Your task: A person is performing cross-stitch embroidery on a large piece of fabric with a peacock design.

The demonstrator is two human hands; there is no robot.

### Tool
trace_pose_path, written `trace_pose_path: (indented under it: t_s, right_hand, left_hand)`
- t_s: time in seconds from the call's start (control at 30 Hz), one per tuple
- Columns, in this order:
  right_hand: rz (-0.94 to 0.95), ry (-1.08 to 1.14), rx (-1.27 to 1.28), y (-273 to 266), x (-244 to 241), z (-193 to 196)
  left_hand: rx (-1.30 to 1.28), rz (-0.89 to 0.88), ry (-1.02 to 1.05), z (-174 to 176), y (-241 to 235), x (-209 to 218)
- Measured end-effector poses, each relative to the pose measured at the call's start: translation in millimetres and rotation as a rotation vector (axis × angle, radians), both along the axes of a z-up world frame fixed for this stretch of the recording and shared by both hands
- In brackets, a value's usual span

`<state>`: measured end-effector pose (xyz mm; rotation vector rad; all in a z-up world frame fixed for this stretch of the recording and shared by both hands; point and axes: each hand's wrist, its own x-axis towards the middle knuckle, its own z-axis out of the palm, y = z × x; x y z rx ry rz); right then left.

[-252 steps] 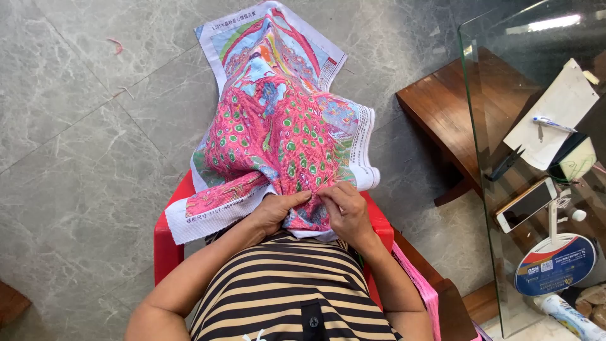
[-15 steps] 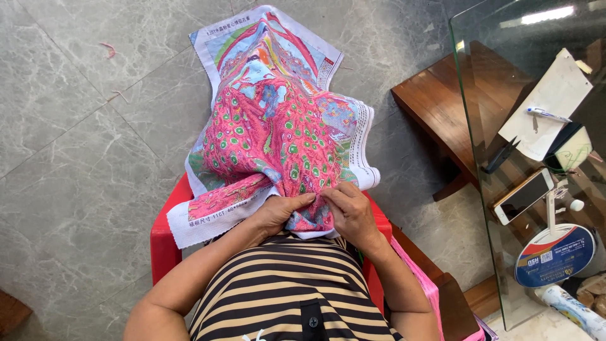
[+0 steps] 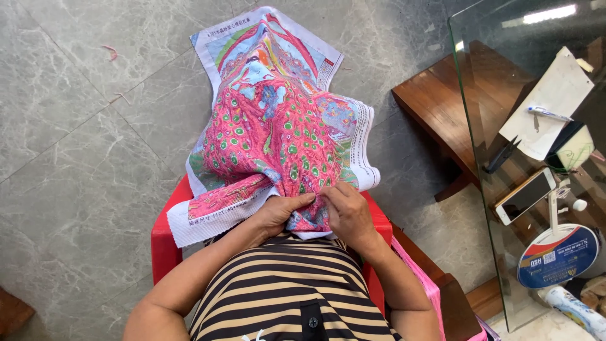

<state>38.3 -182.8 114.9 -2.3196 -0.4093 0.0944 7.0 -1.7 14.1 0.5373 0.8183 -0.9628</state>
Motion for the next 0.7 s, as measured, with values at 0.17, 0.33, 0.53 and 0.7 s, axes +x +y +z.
trace_pose_path:
  t_s: [0.17, 0.33, 0.53, 0.7]
  right_hand:
    - [-0.029, 0.078, 0.179, -2, 4, -5]
    - [-0.013, 0.155, 0.282, -7, 7, -15]
    - [0.037, 0.261, 0.365, -9, 16, -7]
    - [0.038, 0.312, 0.421, -10, 20, -2]
  left_hand:
    - [-0.03, -0.003, 0.069, 5, -2, 3]
    - [-0.034, -0.017, 0.097, 3, 2, 5]
    - [-0.045, -0.015, 0.107, 8, 3, 8]
    - [-0.053, -0.006, 0.137, 1, 1, 4]
